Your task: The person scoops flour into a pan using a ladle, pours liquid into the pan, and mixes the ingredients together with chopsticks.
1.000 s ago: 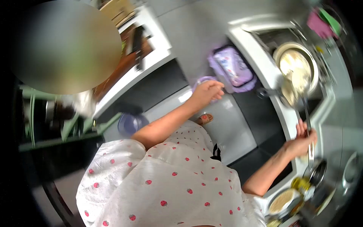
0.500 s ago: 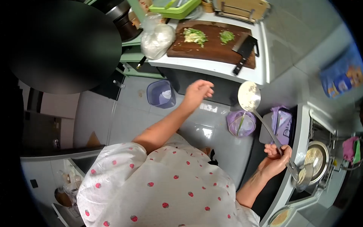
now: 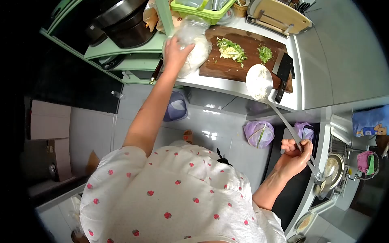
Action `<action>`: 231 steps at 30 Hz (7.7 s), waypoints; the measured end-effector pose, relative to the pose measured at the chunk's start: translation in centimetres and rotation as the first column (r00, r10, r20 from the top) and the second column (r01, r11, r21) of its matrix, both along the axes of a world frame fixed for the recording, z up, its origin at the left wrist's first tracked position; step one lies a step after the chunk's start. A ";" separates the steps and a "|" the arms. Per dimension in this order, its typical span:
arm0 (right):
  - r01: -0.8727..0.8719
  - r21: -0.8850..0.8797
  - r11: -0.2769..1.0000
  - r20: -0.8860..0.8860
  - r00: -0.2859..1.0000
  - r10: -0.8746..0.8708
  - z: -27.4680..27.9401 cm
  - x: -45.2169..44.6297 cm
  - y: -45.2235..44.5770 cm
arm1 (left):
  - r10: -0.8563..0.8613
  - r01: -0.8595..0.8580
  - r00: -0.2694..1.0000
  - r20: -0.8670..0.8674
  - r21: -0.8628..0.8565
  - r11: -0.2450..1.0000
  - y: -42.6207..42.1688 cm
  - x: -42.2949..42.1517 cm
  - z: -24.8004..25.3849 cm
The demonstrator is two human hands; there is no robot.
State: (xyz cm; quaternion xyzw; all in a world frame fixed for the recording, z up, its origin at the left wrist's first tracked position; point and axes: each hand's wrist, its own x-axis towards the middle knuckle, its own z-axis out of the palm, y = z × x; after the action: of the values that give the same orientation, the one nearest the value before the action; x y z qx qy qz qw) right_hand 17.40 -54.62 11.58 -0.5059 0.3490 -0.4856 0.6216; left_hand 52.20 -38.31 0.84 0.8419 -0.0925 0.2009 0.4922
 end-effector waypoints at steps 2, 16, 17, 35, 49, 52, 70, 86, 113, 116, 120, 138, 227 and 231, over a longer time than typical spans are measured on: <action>0.008 -0.007 1.000 -0.007 1.000 -0.008 -0.1 1.2 0.9 | -0.168 0.167 0.978 0.124 0.022 0.986 -1.1 1.0 0.6; -0.022 -0.064 0.998 0.009 1.000 0.023 1.2 7.9 -2.4 | -0.463 0.459 0.866 0.190 0.068 0.886 0.7 -3.0 -3.7; -0.026 -0.059 0.998 0.011 1.000 0.027 1.2 8.3 -3.0 | -0.370 0.367 0.912 0.179 0.051 0.929 1.0 -2.9 -2.8; -0.171 -0.078 0.982 0.077 0.981 0.177 0.6 10.7 -7.4 | -0.226 0.160 0.918 -0.325 -0.216 0.963 1.1 8.0 0.8; -0.196 -0.039 0.980 0.083 0.977 0.199 -0.3 10.0 -6.6 | -0.254 0.024 0.890 -0.378 -0.519 0.855 4.0 3.8 -0.6; -0.205 -0.033 0.978 0.089 0.974 0.207 -0.6 10.0 -6.5 | -0.006 -0.003 0.989 -0.146 -0.055 0.998 2.6 1.5 -2.3; -0.241 -0.036 0.970 0.098 0.965 0.243 -0.5 10.0 -6.0 | -0.207 0.137 0.929 -0.307 -0.235 0.962 1.4 6.6 0.4; -0.233 -0.003 0.972 0.088 0.969 0.232 -0.2 10.5 -5.8 | -0.021 0.043 0.994 -0.104 0.219 0.975 0.2 5.8 0.0; 0.731 0.191 0.655 0.161 0.635 -0.755 -0.7 -4.8 21.6 | -0.839 0.682 -0.288 -0.461 -0.714 0.158 -4.6 -22.3 0.5; 0.801 0.121 0.586 0.174 0.564 -0.807 -0.2 -7.1 26.8 | -0.767 0.631 -0.464 -0.443 -0.773 0.065 -3.8 -27.0 -0.3; 0.921 0.107 0.376 0.109 0.365 -0.925 0.6 -13.9 35.3 | -0.575 0.560 -0.712 -0.404 -0.821 -0.116 -2.6 -39.4 -2.8; 0.674 0.273 -0.686 -0.014 -0.710 -0.704 0.9 -3.4 58.7 | 0.354 0.159 -0.788 -0.505 -0.721 -0.674 24.8 -52.5 -4.7; 0.734 -0.539 -0.414 -0.505 -0.674 -0.539 -1.0 -7.6 120.2 | 0.149 -0.205 -0.906 -0.395 0.103 -0.973 88.1 -55.0 -1.6; 0.613 -0.771 -0.171 -0.509 -0.756 -0.413 -2.2 -8.2 119.6 | 0.166 -0.197 -0.908 -0.384 0.042 -0.980 88.2 -55.3 -2.5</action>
State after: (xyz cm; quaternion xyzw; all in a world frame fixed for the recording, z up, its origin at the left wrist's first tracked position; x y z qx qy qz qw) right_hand 9.19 64.95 9.35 -0.1150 0.8872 -0.3271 -0.3044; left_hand -3.12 49.92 -1.65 0.0817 0.8716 0.4831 0.0156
